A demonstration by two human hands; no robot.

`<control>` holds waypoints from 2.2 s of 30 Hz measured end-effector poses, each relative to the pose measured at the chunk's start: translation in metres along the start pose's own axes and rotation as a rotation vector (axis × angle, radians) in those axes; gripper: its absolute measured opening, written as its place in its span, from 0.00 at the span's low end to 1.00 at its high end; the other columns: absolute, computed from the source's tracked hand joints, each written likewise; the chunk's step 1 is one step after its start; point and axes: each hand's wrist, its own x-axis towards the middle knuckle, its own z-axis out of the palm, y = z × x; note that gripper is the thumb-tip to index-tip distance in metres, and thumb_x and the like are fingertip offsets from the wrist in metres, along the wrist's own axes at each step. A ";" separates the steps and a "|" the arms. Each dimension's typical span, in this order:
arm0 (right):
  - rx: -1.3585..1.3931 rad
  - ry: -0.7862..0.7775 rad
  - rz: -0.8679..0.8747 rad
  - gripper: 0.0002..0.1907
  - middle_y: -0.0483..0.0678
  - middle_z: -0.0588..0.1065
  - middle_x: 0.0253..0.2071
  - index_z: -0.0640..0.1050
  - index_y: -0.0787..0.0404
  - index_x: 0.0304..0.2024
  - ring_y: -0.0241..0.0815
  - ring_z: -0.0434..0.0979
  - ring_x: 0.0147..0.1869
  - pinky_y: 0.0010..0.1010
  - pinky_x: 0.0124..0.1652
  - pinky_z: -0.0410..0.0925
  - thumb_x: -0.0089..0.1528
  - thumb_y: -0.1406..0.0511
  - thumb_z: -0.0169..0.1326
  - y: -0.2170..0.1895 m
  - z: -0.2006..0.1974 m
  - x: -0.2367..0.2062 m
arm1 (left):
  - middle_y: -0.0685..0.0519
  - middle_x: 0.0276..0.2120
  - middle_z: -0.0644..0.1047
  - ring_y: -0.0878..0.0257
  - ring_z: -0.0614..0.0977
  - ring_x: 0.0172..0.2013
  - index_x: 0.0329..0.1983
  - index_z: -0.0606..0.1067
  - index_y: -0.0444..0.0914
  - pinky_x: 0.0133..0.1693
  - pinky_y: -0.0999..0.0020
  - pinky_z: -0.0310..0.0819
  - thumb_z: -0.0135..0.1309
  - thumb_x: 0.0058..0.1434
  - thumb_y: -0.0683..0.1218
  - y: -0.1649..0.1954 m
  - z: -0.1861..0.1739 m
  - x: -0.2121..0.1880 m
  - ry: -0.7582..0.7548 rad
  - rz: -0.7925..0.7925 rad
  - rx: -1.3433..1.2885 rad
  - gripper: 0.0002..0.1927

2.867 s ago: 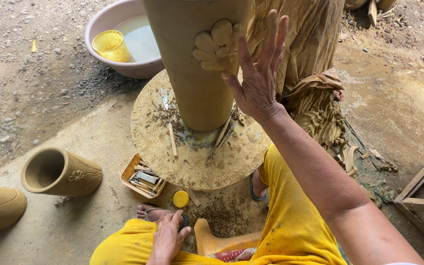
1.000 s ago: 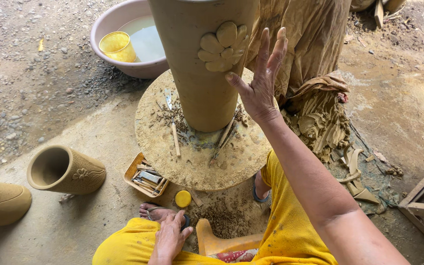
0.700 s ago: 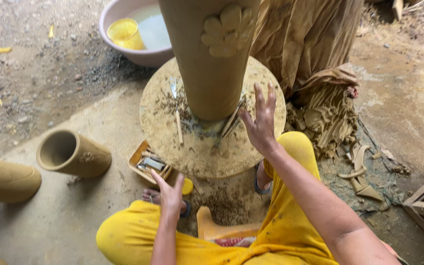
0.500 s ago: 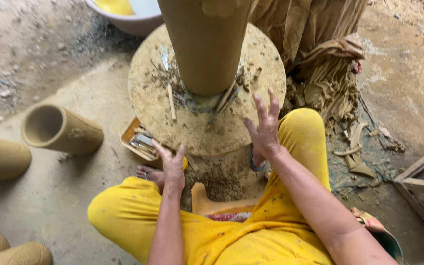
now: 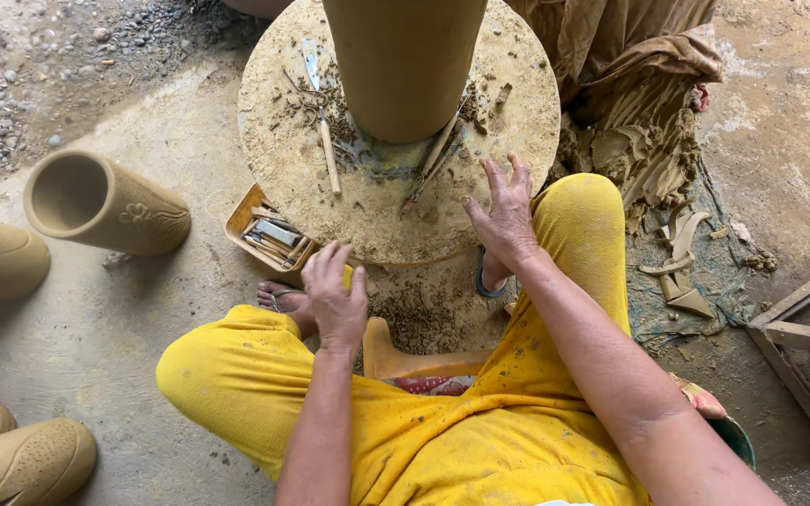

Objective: The person sits on the ground and decorates a tall clay pot by hand. They roll small pieces of clay into shapes, attach them to the pot's surface to form a flower design, and smooth the edges. The person occasionally dips their hand into a bucket of water to wet the clay.

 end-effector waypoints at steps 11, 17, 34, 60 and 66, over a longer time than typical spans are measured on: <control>0.018 -0.259 0.143 0.42 0.69 0.38 0.76 0.58 0.58 0.73 0.75 0.46 0.77 0.61 0.67 0.57 0.59 0.59 0.59 0.000 -0.014 0.002 | 0.44 0.53 0.76 0.49 0.74 0.55 0.53 0.77 0.37 0.54 0.46 0.69 0.63 0.58 0.50 0.075 0.076 0.063 -0.083 -0.008 0.228 0.21; -0.100 -0.180 -0.051 0.38 0.68 0.53 0.72 0.63 0.61 0.71 0.68 0.59 0.73 0.56 0.65 0.63 0.61 0.60 0.61 0.013 -0.012 -0.006 | 0.47 0.43 0.82 0.55 0.82 0.45 0.46 0.80 0.40 0.48 0.53 0.78 0.59 0.66 0.43 0.071 0.081 0.069 0.157 0.046 0.304 0.07; 0.688 -0.191 -0.314 0.08 0.44 0.78 0.38 0.80 0.59 0.48 0.32 0.75 0.37 0.20 0.35 0.71 0.67 0.66 0.59 -0.044 0.005 -0.063 | 0.54 0.45 0.80 0.62 0.81 0.43 0.59 0.71 0.40 0.45 0.68 0.79 0.64 0.57 0.43 0.134 -0.062 0.028 0.108 -0.051 -0.687 0.26; 1.718 -0.401 0.228 0.06 0.57 0.81 0.42 0.80 0.66 0.44 0.39 0.82 0.37 0.26 0.36 0.76 0.64 0.72 0.57 -0.089 -0.098 -0.098 | 0.56 0.35 0.82 0.71 0.78 0.32 0.41 0.80 0.36 0.33 0.77 0.73 0.42 0.71 0.54 0.101 -0.079 -0.045 -0.575 -0.395 -1.171 0.21; 0.964 -0.465 -0.528 0.11 0.48 0.77 0.48 0.84 0.61 0.44 0.38 0.79 0.49 0.24 0.45 0.80 0.61 0.75 0.58 -0.109 -0.125 -0.108 | 0.54 0.33 0.80 0.69 0.77 0.33 0.42 0.80 0.35 0.37 0.74 0.73 0.48 0.72 0.45 0.100 -0.094 -0.026 -0.474 -0.421 -1.161 0.12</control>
